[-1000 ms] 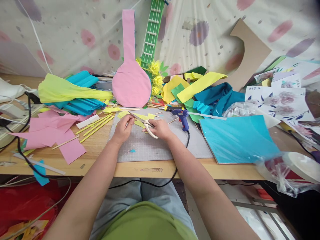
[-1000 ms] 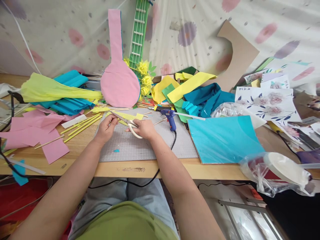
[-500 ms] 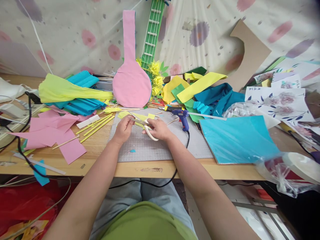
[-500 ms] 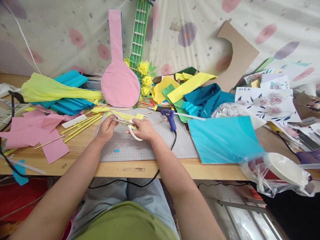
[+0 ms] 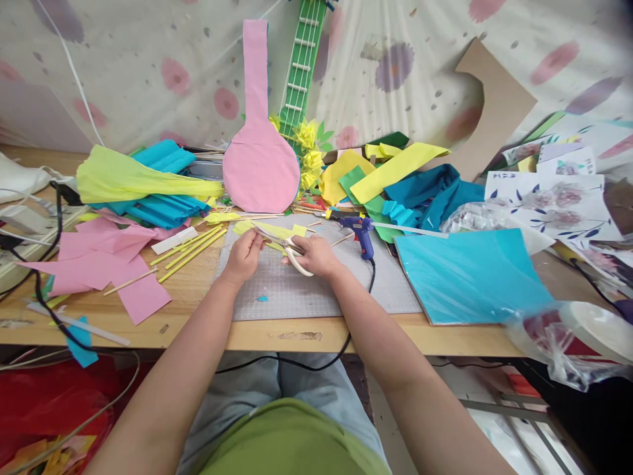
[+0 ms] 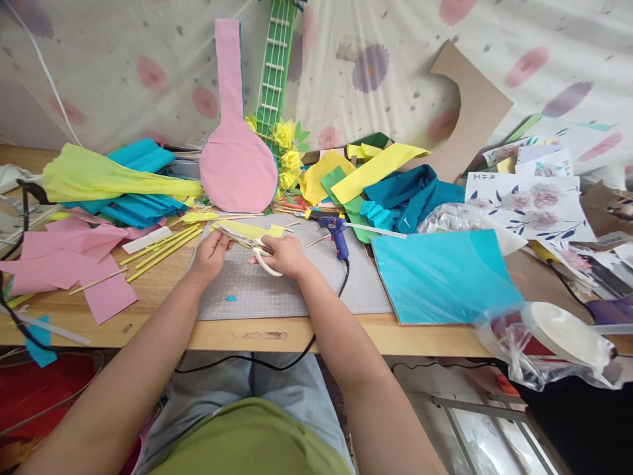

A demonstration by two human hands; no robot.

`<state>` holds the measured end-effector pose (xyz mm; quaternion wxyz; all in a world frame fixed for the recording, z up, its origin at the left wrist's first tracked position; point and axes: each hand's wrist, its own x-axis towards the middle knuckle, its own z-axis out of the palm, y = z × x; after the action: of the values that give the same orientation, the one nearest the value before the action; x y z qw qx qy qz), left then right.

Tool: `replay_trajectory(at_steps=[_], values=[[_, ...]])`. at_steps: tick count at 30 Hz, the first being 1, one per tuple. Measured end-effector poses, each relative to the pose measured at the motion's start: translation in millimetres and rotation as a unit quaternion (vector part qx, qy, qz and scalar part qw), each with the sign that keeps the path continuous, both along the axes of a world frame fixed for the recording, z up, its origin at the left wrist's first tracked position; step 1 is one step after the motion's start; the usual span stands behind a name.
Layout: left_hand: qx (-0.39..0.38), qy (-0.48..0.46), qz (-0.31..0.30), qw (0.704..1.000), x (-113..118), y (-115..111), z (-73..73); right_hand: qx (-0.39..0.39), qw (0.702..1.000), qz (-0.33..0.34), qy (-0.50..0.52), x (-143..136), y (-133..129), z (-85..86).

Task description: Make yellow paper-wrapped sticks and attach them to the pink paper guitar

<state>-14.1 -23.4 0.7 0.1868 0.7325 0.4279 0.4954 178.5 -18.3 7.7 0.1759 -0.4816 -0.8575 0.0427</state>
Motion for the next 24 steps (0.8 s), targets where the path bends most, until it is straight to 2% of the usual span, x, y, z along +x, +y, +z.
replay_trajectory(at_steps=[6,12,15,24], values=[[-0.021,-0.035,-0.014,0.999,1.2,-1.0,0.7,-0.017,0.999,-0.042,0.023,2.3,-0.4,2.9],[0.002,-0.005,0.0,1.0,0.8,-1.1,1.8,-0.013,1.0,0.023,0.003,-3.0,-1.1,2.8],[0.013,0.009,0.009,1.0,0.4,-1.1,2.6,-0.009,0.999,0.03,-0.004,-5.5,-1.8,1.7],[-0.009,-0.027,0.013,1.0,2.1,-0.4,0.3,-0.006,0.999,-0.044,-0.008,-2.6,-1.5,-0.4]])
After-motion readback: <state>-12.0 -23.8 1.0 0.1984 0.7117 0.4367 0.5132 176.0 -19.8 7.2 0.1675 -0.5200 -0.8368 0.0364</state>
